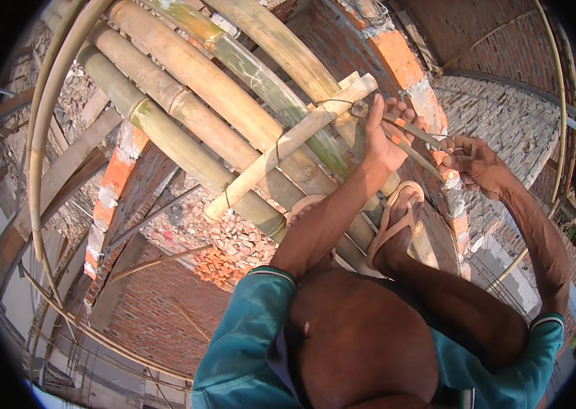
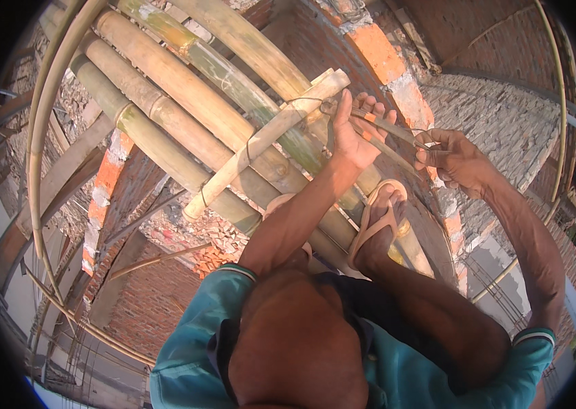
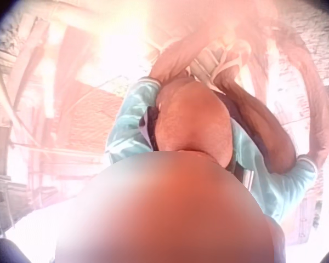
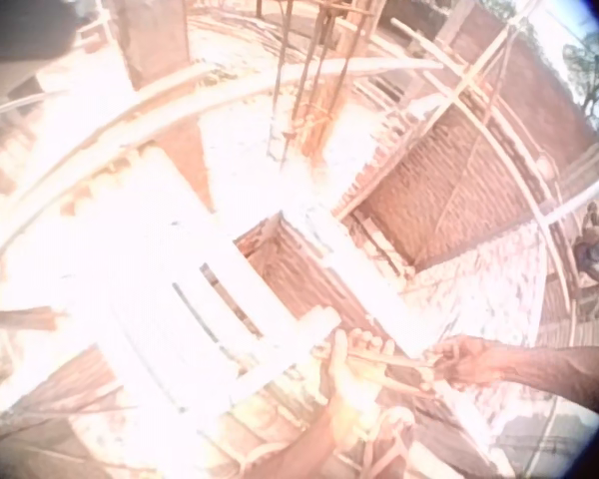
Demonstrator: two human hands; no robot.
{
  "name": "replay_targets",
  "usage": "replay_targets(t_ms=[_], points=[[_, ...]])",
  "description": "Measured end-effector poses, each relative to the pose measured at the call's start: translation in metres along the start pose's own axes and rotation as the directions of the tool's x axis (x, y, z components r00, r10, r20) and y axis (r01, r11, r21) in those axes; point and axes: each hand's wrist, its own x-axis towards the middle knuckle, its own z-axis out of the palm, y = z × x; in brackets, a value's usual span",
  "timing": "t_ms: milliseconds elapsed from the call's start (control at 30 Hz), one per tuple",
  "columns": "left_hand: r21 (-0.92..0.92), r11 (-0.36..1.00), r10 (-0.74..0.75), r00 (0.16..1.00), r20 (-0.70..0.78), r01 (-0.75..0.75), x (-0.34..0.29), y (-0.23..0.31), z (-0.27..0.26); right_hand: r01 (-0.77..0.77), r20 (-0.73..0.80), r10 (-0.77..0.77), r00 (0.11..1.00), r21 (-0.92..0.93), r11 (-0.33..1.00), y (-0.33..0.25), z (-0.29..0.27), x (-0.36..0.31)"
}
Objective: The person assembles bamboo scaffolding by tying bamboo poles together with wire. They use pliers to twist and secure the wire around the poles, ensuring the structure is stable.
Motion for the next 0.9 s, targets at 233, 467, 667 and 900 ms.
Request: replay_targets(t_ms=[233, 467, 667, 900], points=[[-0.034, 0.999, -0.028, 0.996, 0.080, 0.031, 0.002, 0.006, -0.001, 0.318, -0.122, -0.411, 0.903, -0.452, 0.833, -0.007, -0.030, -0.051], [0.018, 0.992, -0.127, 0.991, -0.039, 0.128, 0.002, 0.011, -0.003, 0.186, -0.166, -0.493, 0.854, -0.787, 0.588, -0.045, -0.013, -0.041], [-0.002, 0.978, -0.208, 0.978, 0.009, 0.208, -0.003, 0.019, -0.013, 0.441, 0.151, -0.490, 0.858, -0.706, 0.555, -0.041, 0.033, 0.005], [0.135, 0.981, -0.150, 0.986, 0.073, 0.139, -0.005, 0.018, -0.023, 0.439, 0.104, -0.438, 0.893, -0.412, 0.798, -0.027, 0.044, 0.024]])
